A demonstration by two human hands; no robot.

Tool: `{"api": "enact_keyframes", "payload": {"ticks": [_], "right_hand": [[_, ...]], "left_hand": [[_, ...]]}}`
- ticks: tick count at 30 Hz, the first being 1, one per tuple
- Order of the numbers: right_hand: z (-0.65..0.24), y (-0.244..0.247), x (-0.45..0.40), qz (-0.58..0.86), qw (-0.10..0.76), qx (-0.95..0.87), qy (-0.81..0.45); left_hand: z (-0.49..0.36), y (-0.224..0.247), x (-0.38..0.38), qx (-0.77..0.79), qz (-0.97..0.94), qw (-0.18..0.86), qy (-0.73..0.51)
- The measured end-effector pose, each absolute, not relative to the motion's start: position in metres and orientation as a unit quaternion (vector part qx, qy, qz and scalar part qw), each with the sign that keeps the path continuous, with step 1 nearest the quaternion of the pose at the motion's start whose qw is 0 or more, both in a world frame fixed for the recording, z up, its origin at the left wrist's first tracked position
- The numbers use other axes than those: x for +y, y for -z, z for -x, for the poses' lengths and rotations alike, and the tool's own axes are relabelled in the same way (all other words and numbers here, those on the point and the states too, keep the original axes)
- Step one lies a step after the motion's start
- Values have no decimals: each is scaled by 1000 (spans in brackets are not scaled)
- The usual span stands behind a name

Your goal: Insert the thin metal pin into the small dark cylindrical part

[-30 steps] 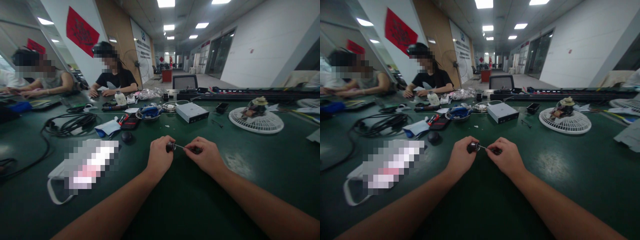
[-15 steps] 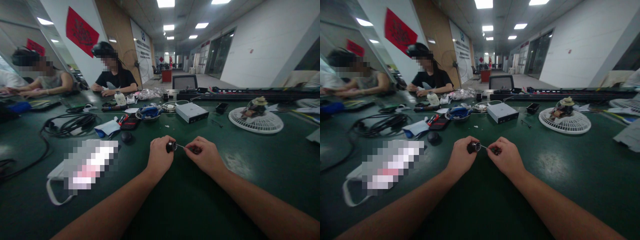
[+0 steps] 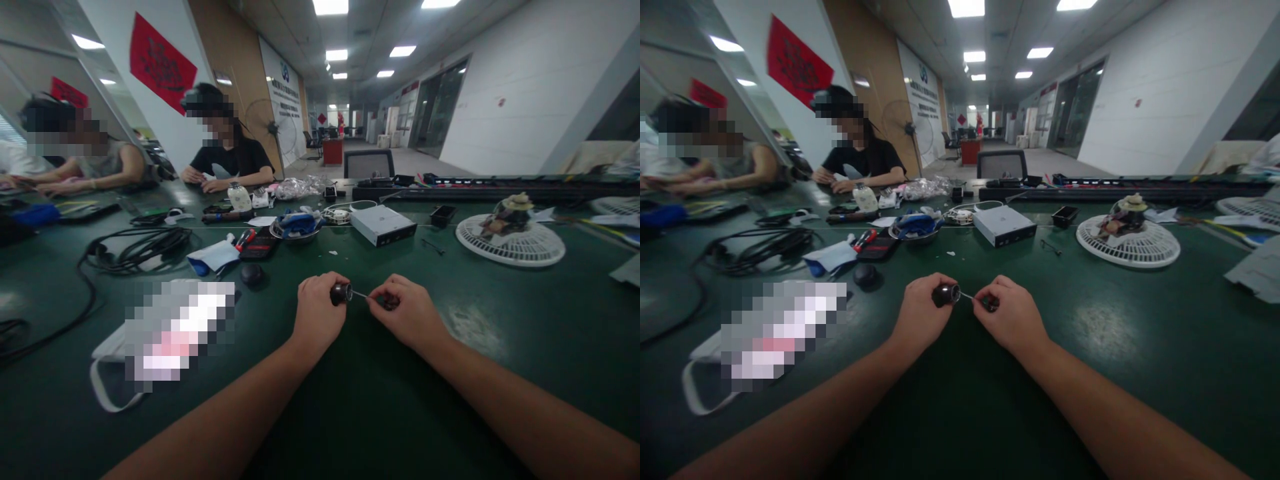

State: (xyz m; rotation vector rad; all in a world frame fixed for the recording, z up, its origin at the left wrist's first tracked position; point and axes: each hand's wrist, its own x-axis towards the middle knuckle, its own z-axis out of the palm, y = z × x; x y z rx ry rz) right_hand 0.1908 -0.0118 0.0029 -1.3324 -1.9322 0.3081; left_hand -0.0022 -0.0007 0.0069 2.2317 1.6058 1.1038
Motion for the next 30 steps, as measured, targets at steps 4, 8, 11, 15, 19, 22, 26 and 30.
{"api": "enact_keyframes", "payload": {"ticks": [4,8,11,15,19,22,26,30], "right_hand": [[-190,-3,-13,487,359,-786,-127],[-189,-4,-16,468,381,-786,-132],[-190,-4,-15,509,391,-756,-128],[-190,-4,-12,534,368,-749,-132],[-190,-5,-14,483,363,-783,-149],[-190,-5,-15,480,385,-774,-148],[-190,-4,-13,531,385,-744,-131],[-190,-5,-14,512,351,-772,-138]], "left_hand": [[3,-6,-1,544,-743,88,-380],[2,-4,0,536,-750,87,-377],[2,-4,1,530,-755,92,-376],[2,-4,1,535,-747,102,-380],[2,-5,1,537,-744,109,-382],[2,-5,1,526,-753,107,-381],[2,-4,2,520,-753,106,-388],[3,-3,2,521,-751,107,-392]]}}
